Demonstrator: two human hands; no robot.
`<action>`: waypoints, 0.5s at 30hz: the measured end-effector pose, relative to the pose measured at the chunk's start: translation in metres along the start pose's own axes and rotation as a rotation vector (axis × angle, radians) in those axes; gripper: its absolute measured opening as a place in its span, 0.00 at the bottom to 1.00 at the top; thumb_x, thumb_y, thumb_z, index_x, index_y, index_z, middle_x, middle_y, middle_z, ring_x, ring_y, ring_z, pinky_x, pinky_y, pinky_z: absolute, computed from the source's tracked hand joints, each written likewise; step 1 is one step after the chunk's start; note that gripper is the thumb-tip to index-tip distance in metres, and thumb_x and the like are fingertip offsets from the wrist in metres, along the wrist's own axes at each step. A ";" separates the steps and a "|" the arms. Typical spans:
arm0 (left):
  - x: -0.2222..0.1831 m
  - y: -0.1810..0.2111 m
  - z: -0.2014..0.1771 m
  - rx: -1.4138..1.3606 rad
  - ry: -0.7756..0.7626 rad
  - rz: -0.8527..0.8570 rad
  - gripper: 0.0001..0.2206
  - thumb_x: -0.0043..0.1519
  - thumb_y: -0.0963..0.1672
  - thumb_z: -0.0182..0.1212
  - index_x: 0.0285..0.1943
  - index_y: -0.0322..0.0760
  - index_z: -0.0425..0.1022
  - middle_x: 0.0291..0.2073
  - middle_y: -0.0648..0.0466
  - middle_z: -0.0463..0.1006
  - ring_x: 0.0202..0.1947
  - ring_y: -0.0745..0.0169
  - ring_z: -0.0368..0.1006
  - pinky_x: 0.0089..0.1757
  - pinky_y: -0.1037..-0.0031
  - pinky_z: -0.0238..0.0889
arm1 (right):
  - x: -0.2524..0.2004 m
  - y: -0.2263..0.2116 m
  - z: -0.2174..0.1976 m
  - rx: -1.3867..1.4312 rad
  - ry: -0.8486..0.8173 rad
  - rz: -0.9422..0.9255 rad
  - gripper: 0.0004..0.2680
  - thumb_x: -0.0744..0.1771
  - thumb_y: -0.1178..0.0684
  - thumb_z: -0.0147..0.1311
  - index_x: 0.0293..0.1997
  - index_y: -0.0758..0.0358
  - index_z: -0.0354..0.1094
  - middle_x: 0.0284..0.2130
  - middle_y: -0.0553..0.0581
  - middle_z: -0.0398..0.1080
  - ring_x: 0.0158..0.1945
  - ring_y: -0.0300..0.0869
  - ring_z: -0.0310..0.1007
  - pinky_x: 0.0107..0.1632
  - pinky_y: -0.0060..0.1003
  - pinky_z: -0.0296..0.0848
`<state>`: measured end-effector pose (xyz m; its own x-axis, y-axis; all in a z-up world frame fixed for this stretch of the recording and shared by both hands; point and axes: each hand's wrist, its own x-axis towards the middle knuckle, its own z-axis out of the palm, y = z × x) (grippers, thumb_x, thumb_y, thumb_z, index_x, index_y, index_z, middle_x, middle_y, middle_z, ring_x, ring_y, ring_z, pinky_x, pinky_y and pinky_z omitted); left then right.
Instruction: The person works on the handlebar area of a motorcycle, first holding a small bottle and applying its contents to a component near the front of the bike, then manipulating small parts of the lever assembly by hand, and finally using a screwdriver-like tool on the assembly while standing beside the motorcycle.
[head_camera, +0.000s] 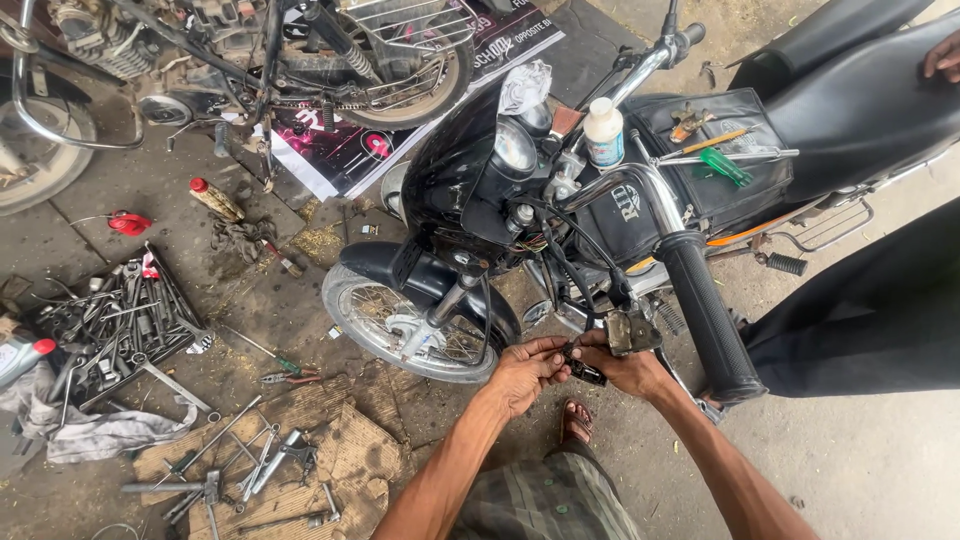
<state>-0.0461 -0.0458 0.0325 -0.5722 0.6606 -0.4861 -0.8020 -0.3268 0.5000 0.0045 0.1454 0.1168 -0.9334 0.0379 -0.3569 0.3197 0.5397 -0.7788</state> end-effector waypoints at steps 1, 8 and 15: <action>0.000 -0.001 -0.001 -0.017 0.008 -0.013 0.14 0.62 0.32 0.58 0.57 0.25 0.76 0.41 0.44 0.83 0.34 0.61 0.80 0.36 0.76 0.79 | 0.000 -0.002 0.000 0.003 0.002 0.012 0.08 0.66 0.47 0.59 0.41 0.59 0.79 0.27 0.50 0.76 0.31 0.36 0.72 0.36 0.36 0.73; -0.002 0.000 0.000 -0.059 -0.072 -0.030 0.17 0.61 0.32 0.57 0.59 0.28 0.76 0.42 0.46 0.84 0.33 0.63 0.79 0.35 0.78 0.78 | 0.002 0.005 0.001 0.031 -0.007 -0.025 0.08 0.66 0.48 0.59 0.40 0.60 0.79 0.25 0.48 0.75 0.30 0.35 0.71 0.36 0.35 0.73; -0.003 0.018 -0.002 0.230 -0.077 -0.016 0.17 0.62 0.33 0.59 0.60 0.26 0.76 0.41 0.46 0.83 0.32 0.65 0.79 0.36 0.80 0.79 | 0.004 0.000 -0.001 -0.027 -0.020 0.015 0.08 0.67 0.48 0.59 0.39 0.60 0.79 0.21 0.48 0.67 0.27 0.35 0.62 0.33 0.36 0.66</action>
<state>-0.0593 -0.0551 0.0412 -0.5377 0.7171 -0.4434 -0.7459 -0.1594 0.6467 0.0009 0.1461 0.1160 -0.9250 0.0290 -0.3788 0.3286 0.5615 -0.7595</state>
